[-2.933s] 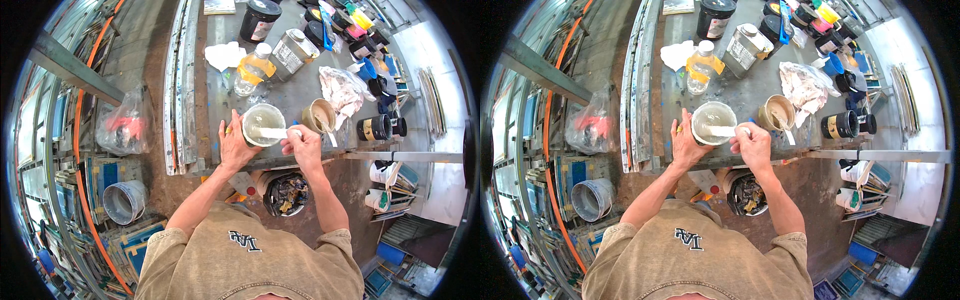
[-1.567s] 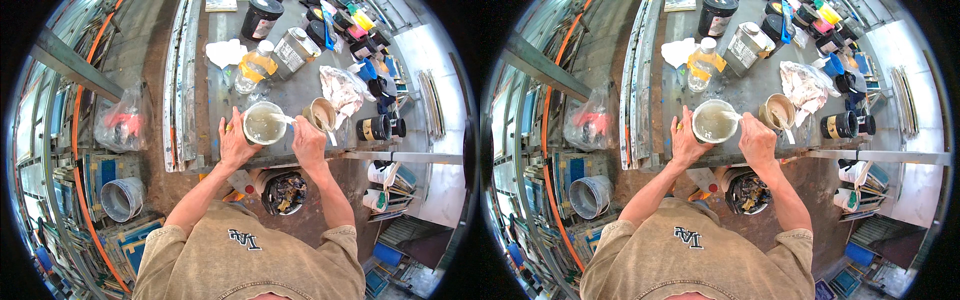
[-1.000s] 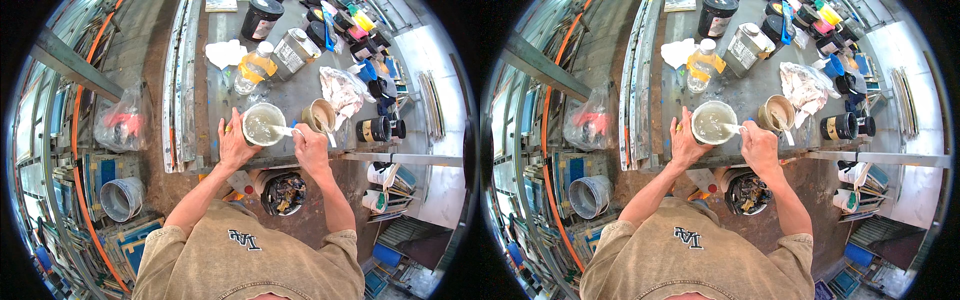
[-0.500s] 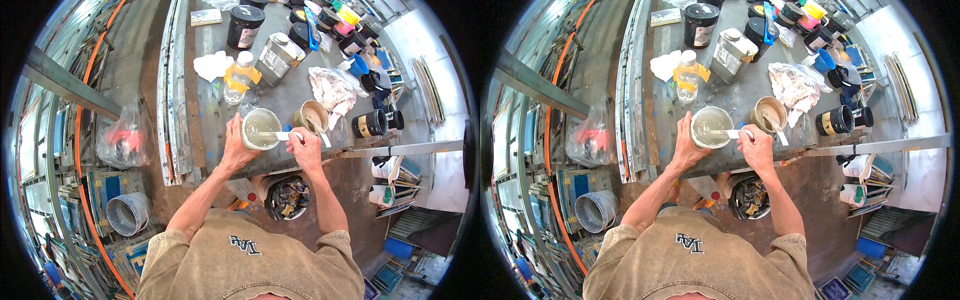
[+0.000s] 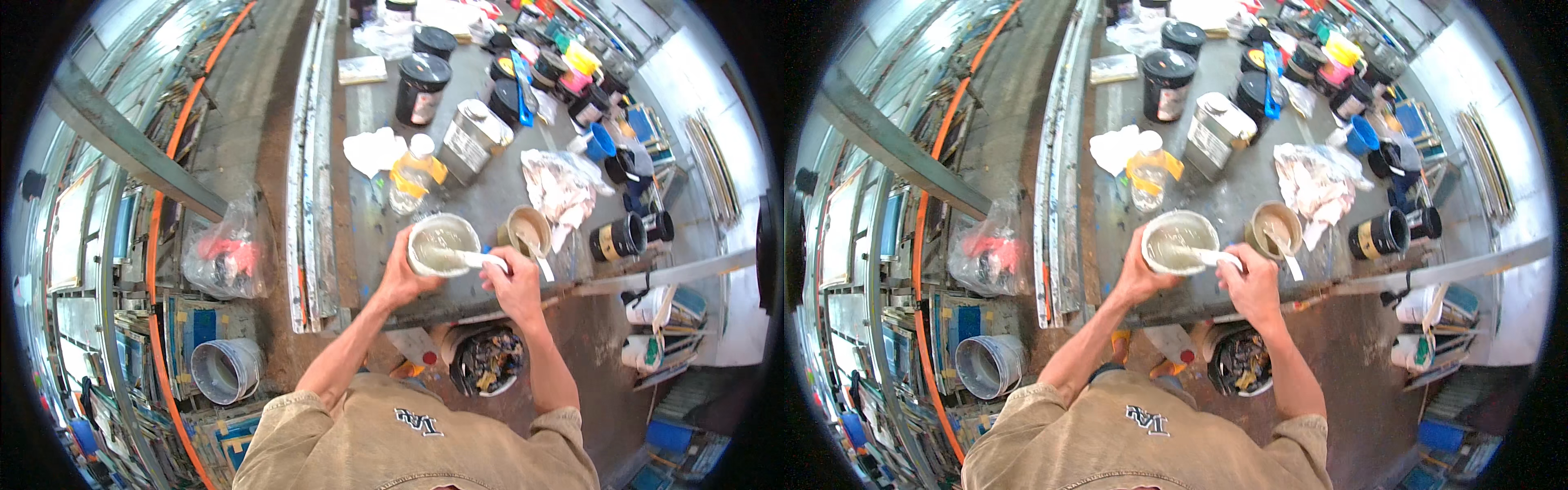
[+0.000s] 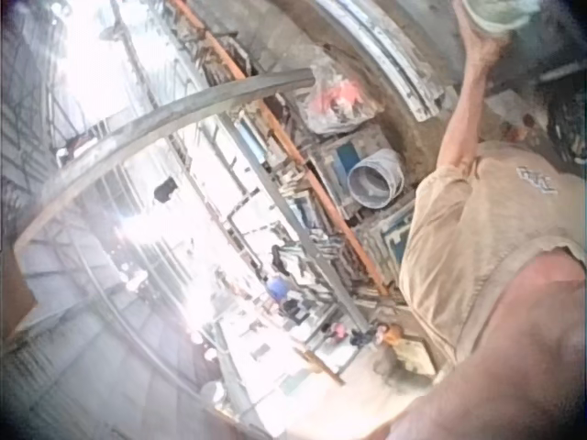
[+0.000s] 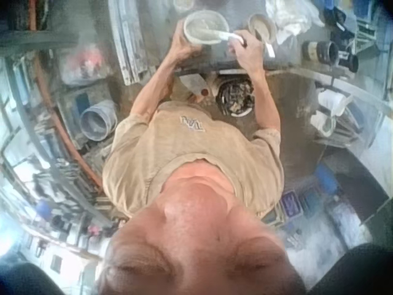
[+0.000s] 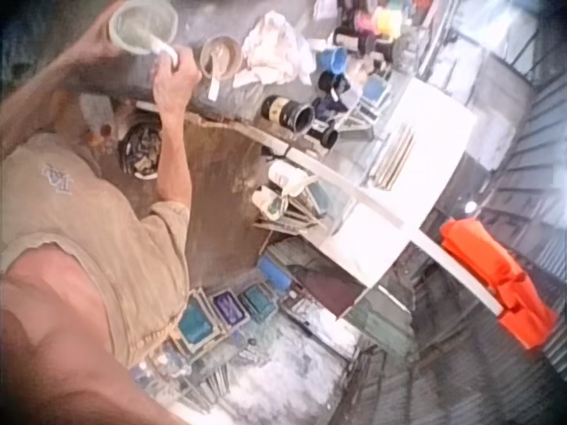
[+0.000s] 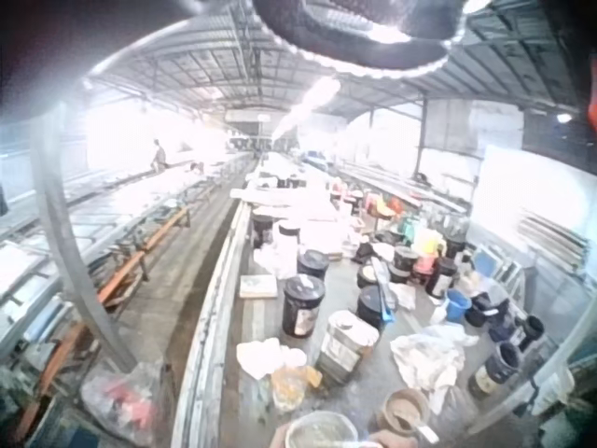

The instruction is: The person applies gray textured strips to a large curved surface marked with blue and red lines, smoothing each piece by hand. The person then walks to a workbench, picks up a container with a white substance, and stirs it with a stick.

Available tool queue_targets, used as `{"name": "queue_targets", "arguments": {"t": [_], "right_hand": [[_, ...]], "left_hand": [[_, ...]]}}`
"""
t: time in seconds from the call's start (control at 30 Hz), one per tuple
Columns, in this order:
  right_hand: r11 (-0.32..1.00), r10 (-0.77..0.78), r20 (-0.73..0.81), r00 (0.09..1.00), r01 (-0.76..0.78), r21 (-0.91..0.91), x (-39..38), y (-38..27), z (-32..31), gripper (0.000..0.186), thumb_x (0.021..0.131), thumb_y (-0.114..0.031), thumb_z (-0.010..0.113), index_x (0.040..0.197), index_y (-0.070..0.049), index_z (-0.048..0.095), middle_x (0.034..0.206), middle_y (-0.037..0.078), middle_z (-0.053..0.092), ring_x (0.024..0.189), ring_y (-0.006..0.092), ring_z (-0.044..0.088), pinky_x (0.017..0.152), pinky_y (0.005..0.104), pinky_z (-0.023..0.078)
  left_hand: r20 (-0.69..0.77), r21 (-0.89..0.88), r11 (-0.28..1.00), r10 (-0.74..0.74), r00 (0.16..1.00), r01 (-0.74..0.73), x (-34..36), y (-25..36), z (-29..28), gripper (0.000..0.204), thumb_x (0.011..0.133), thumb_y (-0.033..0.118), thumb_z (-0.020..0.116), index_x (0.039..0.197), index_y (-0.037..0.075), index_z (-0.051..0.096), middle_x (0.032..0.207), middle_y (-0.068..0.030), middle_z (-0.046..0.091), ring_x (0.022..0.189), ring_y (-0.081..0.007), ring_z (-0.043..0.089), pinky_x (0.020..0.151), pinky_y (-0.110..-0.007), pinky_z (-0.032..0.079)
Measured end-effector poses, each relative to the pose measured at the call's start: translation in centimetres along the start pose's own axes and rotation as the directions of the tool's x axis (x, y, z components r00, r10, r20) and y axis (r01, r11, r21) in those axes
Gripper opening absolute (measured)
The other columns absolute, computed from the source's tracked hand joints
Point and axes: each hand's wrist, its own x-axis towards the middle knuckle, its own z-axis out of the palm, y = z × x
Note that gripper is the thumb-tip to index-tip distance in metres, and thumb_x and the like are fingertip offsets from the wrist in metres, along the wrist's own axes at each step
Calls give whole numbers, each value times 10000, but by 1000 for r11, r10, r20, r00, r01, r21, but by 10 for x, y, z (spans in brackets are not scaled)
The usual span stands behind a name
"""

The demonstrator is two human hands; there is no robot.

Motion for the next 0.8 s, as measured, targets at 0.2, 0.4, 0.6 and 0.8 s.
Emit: {"name": "queue_targets", "arguments": {"t": [0.2,0.4,0.6,0.8], "right_hand": [[964,-241,48,969,245,-101,-19,-61,-5,50,910,-49,626,926,-3,636,672,64,667,570,127,658,532,251,494],[902,-404,93,910,414,-124,-26,-101,11,91,916,-100,652,964,-23,644,669,81,658,552,155,659,515,270,488],[818,-536,160,829,557,-147,-29,-141,34,90,878,-46,668,965,-29,647,713,136,651,568,271,645,521,326,487],[593,-733,290,615,787,-169,-45,-162,38,208,834,-19,687,1030,-42,623,851,133,685,657,317,661,553,361,514]], "left_hand": [[-13,-183,983,28,1000,-30,-25,53,-20,1102,570,109,895,1465,41,256,1376,-80,445,1304,-196,426,1108,-370,347],[20,-495,868,-35,999,40,-39,69,-48,1077,572,85,882,1465,61,280,1376,-52,458,1303,-169,431,1104,-364,354],[-49,-774,631,32,998,-58,-55,62,-64,959,611,94,864,1432,48,371,1342,-85,549,1212,-203,559,1016,-371,473],[-82,-895,430,102,991,-118,-103,94,-74,883,812,418,762,1484,78,302,1451,-125,446,1296,-305,490,1022,-529,483]]}}
